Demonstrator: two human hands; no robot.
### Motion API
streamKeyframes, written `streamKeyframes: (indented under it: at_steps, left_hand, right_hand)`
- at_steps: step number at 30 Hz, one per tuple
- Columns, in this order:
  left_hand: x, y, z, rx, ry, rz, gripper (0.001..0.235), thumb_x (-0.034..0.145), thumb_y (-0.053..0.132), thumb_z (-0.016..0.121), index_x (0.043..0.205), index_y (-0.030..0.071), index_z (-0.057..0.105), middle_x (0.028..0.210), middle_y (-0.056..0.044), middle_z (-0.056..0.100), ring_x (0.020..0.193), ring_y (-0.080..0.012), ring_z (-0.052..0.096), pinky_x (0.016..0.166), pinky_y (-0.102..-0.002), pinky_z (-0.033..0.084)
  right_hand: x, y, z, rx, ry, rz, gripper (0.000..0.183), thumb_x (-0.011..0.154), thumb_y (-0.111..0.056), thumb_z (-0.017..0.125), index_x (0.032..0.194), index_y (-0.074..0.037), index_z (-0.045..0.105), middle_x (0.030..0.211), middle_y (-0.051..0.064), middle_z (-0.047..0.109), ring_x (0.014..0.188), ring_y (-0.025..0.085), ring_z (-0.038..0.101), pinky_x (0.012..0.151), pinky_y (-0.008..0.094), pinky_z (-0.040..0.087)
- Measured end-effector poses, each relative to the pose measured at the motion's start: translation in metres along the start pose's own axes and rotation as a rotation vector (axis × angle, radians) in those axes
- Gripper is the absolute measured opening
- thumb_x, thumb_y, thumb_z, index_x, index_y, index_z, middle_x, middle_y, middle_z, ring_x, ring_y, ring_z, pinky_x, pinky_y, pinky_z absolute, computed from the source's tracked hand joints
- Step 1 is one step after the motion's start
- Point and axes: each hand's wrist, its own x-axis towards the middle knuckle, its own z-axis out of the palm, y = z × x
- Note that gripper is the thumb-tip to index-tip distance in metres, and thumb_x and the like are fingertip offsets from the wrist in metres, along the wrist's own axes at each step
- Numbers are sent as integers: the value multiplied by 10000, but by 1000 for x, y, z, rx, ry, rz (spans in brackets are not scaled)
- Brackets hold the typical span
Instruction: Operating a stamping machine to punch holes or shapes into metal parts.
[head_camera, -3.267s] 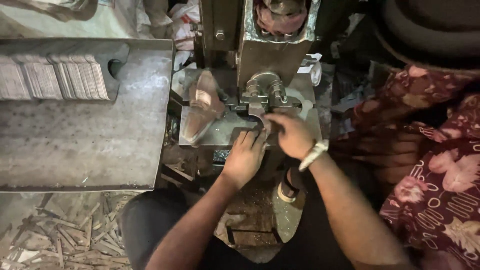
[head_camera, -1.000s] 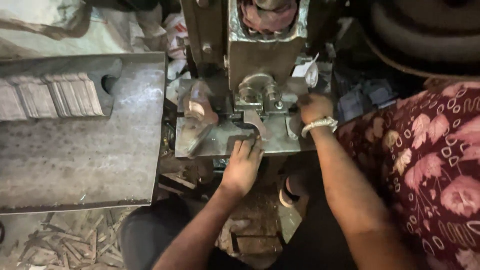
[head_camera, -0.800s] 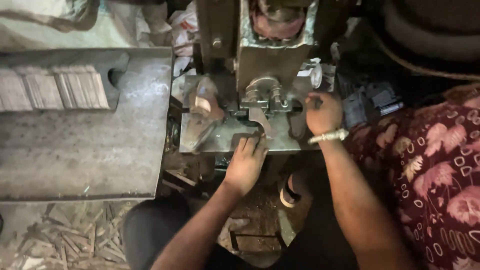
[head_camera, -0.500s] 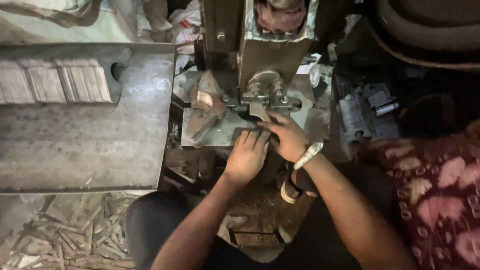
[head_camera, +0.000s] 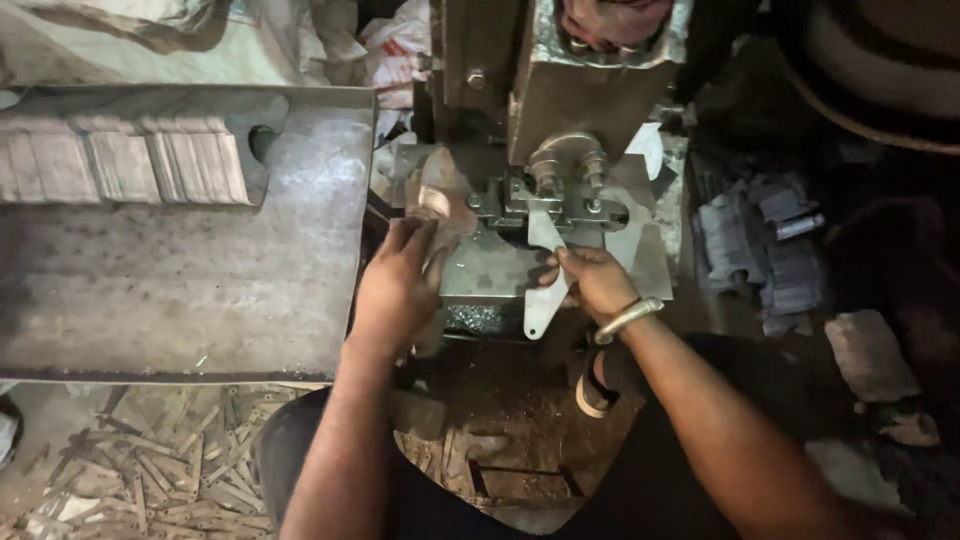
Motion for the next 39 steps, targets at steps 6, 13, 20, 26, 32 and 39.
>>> streamKeyframes:
  at_steps: [6, 13, 20, 26, 32, 39]
  left_hand:
    - [-4, 19, -4, -236, -145, -203, 412, 958, 211, 660, 1326, 29, 630, 1334, -249, 585, 1125, -464, 617, 930, -496, 530]
    - [-9, 17, 14, -17, 78, 8, 355, 947, 175, 664, 1254, -4, 651, 1286, -230, 629, 1241, -417, 591, 1102, -549, 409]
    - [-2, 39, -17, -181, 38, 4, 318, 939, 124, 701, 1246, 38, 700, 1213, -177, 672, 1166, -373, 627, 1057, -480, 491]
    - [-16, 64, 4, -435, -158, 265, 370, 888, 102, 726, 1252, 36, 699, 1216, -197, 658, 1133, -388, 622, 983, -451, 523]
    - [-39, 83, 74, -308, -160, 245, 353, 942, 126, 688, 1277, 16, 670, 1186, -193, 633, 1101, -385, 578, 1003, -460, 492]
    - [-45, 93, 100, -174, -99, 211, 382, 963, 140, 648, 1314, -9, 646, 1172, -197, 610, 1108, -385, 546, 989, -447, 481]
  right_hand:
    - [18, 6, 7, 143, 15, -39, 273, 1036, -260, 574, 1045, 2, 650, 843, 113, 742, 732, 231, 726, 537, 354, 542]
    - [16, 5, 7, 184, -17, 5, 278, 1038, -254, 547, 1069, 8, 634, 856, 127, 733, 753, 243, 747, 548, 361, 594]
    - [12, -1, 16, 259, -53, -23, 238, 1016, -232, 555, 1059, -18, 651, 871, 91, 759, 742, 207, 752, 542, 352, 606]
    - [24, 29, -9, 238, 22, -151, 132, 1018, -182, 675, 1003, -51, 674, 793, 54, 661, 623, 178, 631, 475, 301, 496]
    - [-43, -28, -56, -758, 310, -271, 226, 904, -266, 725, 1009, -73, 776, 908, 132, 752, 817, 275, 702, 705, 392, 534]
    - [10, -35, -133, -833, 599, -261, 319, 895, -368, 763, 1022, -75, 783, 972, 203, 750, 914, 365, 719, 824, 438, 552]
